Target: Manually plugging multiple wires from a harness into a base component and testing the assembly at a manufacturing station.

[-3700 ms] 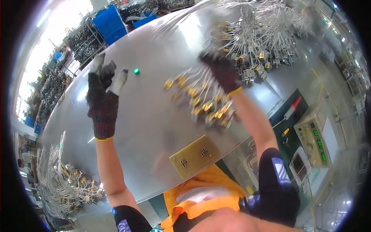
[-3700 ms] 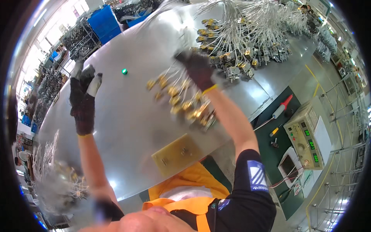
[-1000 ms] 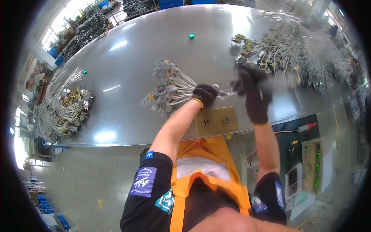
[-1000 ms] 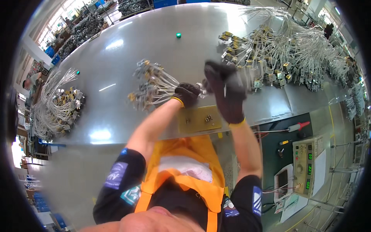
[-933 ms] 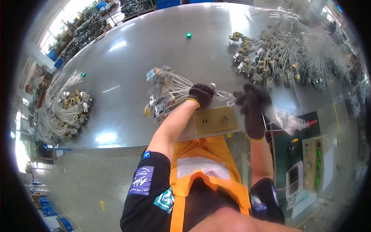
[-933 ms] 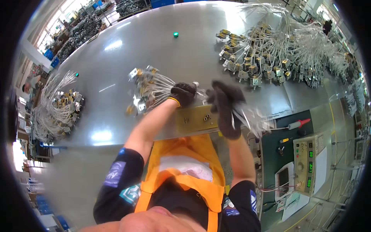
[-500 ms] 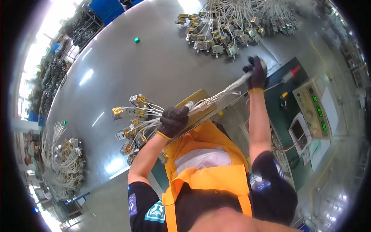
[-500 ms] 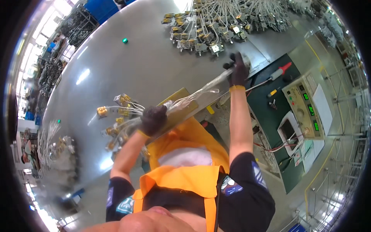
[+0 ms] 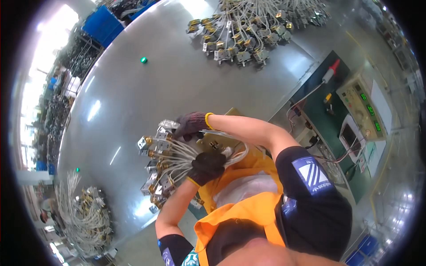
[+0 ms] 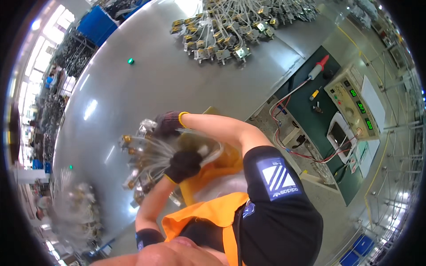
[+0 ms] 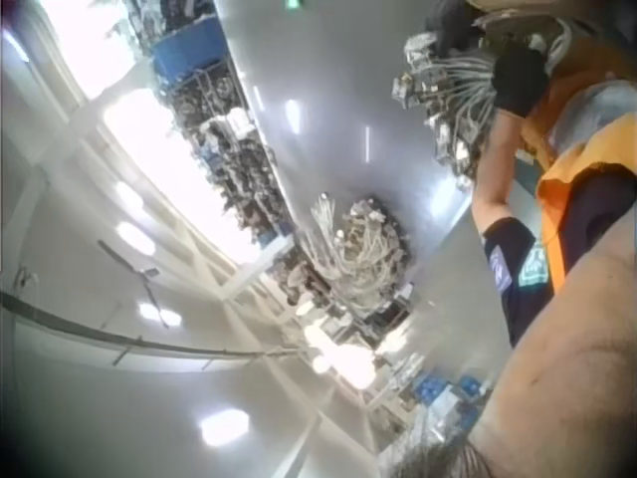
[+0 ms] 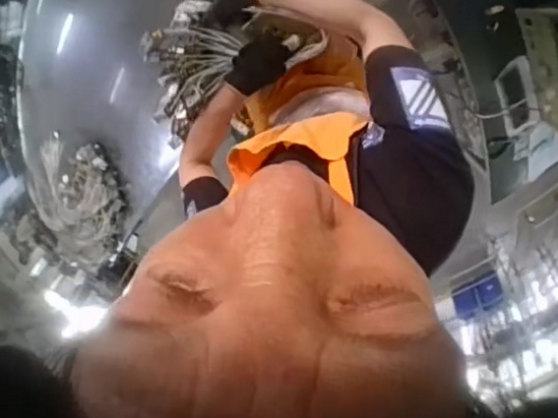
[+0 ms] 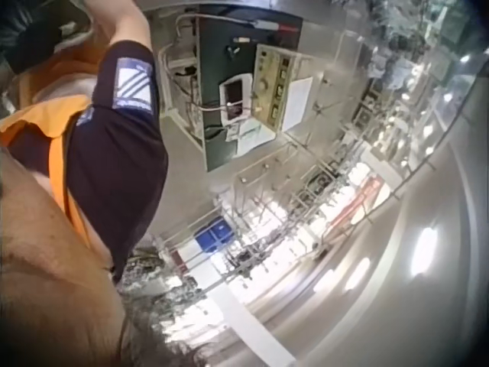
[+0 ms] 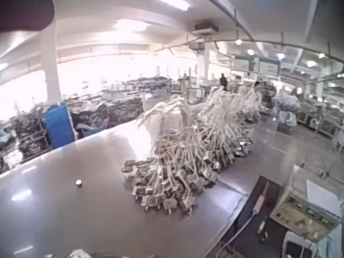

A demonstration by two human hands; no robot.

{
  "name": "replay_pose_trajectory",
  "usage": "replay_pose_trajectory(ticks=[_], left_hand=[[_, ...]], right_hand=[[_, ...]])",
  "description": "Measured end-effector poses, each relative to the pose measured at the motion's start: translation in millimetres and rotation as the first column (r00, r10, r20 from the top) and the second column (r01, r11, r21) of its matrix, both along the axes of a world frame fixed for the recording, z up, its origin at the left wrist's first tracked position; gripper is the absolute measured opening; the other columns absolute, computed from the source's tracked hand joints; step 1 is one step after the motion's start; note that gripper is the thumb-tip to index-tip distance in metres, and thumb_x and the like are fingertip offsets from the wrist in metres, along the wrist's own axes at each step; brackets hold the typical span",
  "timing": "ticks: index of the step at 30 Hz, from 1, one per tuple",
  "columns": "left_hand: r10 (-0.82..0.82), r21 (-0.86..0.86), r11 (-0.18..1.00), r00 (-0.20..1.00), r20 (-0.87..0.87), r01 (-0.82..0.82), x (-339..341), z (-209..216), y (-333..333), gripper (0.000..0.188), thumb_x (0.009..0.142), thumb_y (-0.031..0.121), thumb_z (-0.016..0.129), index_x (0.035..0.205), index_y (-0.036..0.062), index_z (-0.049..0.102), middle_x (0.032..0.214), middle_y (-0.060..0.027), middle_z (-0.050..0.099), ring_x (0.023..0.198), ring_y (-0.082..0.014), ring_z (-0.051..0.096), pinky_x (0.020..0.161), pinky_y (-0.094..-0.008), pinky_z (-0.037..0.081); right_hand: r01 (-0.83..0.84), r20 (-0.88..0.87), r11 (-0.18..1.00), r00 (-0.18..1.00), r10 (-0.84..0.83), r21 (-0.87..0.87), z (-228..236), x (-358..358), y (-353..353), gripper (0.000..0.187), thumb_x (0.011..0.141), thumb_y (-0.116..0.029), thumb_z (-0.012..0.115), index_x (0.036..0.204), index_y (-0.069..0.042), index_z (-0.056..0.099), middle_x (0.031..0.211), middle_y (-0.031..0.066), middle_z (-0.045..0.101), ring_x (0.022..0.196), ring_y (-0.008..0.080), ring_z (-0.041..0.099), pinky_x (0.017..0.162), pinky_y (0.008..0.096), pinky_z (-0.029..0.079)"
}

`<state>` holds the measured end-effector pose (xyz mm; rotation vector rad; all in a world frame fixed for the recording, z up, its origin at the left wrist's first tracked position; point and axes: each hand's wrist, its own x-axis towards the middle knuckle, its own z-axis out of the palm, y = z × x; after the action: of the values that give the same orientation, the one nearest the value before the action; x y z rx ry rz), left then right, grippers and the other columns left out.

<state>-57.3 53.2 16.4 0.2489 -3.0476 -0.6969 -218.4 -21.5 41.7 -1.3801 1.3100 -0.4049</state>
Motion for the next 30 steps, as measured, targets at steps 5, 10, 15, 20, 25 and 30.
replay_pose_trajectory(ticks=[5,10,15,20,25,30], left_hand=[[0.198,-0.032,0.979,0.976,-0.091,-0.202,24,8,-27,0.034,0.07,0.01,0.064,0.104,0.0098,0.067,0.077,-0.0153,0.064,0.076,-0.0356,0.063,0.067,-0.0468,0.05],[0.636,0.164,0.771,0.753,-0.169,-0.615,-5,-26,-113,0.041,0.081,0.026,0.065,0.119,0.0121,0.063,0.082,-0.0205,0.068,0.077,-0.0405,0.065,0.069,-0.0483,0.051],[0.712,-0.305,0.643,0.695,-0.101,-0.702,-18,-38,-128,0.057,0.081,0.054,0.067,0.125,0.0178,0.059,0.09,-0.0194,0.07,0.079,-0.0393,0.067,0.07,-0.0482,0.052],[0.672,-0.386,0.616,0.714,-0.198,-0.687,-16,-37,-118,0.049,0.08,0.054,0.068,0.113,0.0178,0.064,0.087,-0.0107,0.07,0.068,-0.0301,0.065,0.062,-0.0417,0.051],[0.583,-0.448,0.668,0.792,-0.181,-0.594,-4,-47,-125,0.041,0.086,0.048,0.064,0.113,0.0166,0.066,0.113,-0.0054,0.065,0.075,-0.0227,0.066,0.061,-0.0355,0.051],[0.519,-0.483,0.68,0.827,-0.215,-0.552,-2,-43,-124,0.037,0.092,0.045,0.058,0.12,0.0206,0.062,0.12,-0.0032,0.063,0.081,-0.0245,0.068,0.064,-0.0384,0.052]], right_hand=[[0.657,0.194,0.589,0.729,-0.657,-0.471,-19,-87,14,0.042,0.09,-0.033,0.061,0.123,-0.007,0.061,0.12,0.0172,0.064,0.104,0.0323,0.063,0.092,0.043,0.048],[0.113,-0.254,0.44,0.68,-0.688,-0.891,-42,-133,-12,0.041,0.093,-0.026,0.048,0.132,-0.015,0.056,0.139,0.0126,0.052,0.128,0.0308,0.048,0.109,0.0476,0.031],[-0.163,-0.633,0.624,0.373,-0.679,-0.765,-77,-193,-88,0.044,0.096,-0.022,0.037,0.138,-0.019,0.047,0.152,0.0133,0.034,0.142,0.0325,0.028,0.117,0.049,0.018],[0.454,-0.561,0.611,0.258,-0.787,-0.648,-86,-310,-125,0.051,0.1,-0.032,0.032,0.151,-0.033,0.029,0.159,0.0137,0.02,0.145,0.0394,0.02,0.116,0.0532,0.02],[0.372,-0.475,0.541,0.26,-0.841,-0.754,-70,-346,-96,0.048,0.098,-0.039,0.037,0.145,-0.047,0.035,0.162,0.0102,0.011,0.146,0.0423,0.015,0.115,0.0569,0.019],[0.136,-0.658,0.767,0.435,-0.615,-0.627,-23,-325,-81,0.045,0.091,-0.038,0.048,0.127,-0.014,0.063,0.132,0.0148,0.059,0.124,0.0297,0.053,0.104,0.0412,0.04]])
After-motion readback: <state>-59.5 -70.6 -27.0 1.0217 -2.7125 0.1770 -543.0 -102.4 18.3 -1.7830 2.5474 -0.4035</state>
